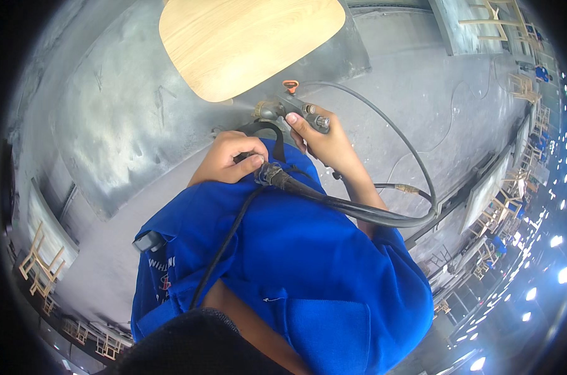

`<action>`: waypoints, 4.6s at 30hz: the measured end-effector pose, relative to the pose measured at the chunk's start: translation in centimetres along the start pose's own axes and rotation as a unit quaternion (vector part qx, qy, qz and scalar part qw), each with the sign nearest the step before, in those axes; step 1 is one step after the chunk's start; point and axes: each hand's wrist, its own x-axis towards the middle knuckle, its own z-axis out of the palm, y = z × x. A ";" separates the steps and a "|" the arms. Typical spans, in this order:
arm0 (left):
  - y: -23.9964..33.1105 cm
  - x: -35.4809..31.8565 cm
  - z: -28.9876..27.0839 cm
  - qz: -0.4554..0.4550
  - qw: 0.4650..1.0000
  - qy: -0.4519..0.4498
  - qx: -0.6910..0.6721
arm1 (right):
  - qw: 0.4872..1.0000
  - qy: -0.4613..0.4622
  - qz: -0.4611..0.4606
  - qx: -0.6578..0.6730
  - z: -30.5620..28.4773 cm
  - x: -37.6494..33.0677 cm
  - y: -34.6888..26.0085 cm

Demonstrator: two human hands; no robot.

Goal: The person uses a handheld spray gun to apply finish to wooden chairs in a factory. They rotate and reposition each chair to coat all surfaces, then move to the next chair on the production line.

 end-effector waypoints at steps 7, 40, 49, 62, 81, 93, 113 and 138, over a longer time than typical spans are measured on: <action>-0.5 -0.1 0.9 -0.033 0.999 -0.039 -0.017 | 0.949 0.276 -0.053 -0.141 -6.7 0.7 1.0; -6.5 1.7 14.8 -0.074 0.976 -0.172 0.112 | 0.930 0.275 -0.173 0.169 -11.4 -1.8 20.5; -5.7 2.5 22.1 -0.125 0.976 -0.117 0.136 | 0.980 -0.027 -0.136 0.140 -11.7 -4.9 26.5; -19.8 7.0 27.9 -0.132 0.958 -0.243 0.082 | 0.879 0.274 -0.025 0.390 -21.6 -5.1 47.0; -38.0 13.0 33.6 -0.246 0.829 -0.475 0.163 | 0.878 0.185 0.436 0.073 2.3 -13.0 76.8; -38.9 11.3 29.9 -0.289 0.855 -0.413 0.120 | 0.878 0.176 0.440 0.068 2.5 -13.4 75.1; -40.1 1.5 10.4 -0.351 0.851 -0.367 0.133 | 0.857 0.203 0.461 0.105 16.6 -9.3 65.3; -42.0 -10.5 12.7 -0.308 0.807 -0.465 0.195 | 0.839 0.189 0.492 0.140 32.4 -19.1 71.9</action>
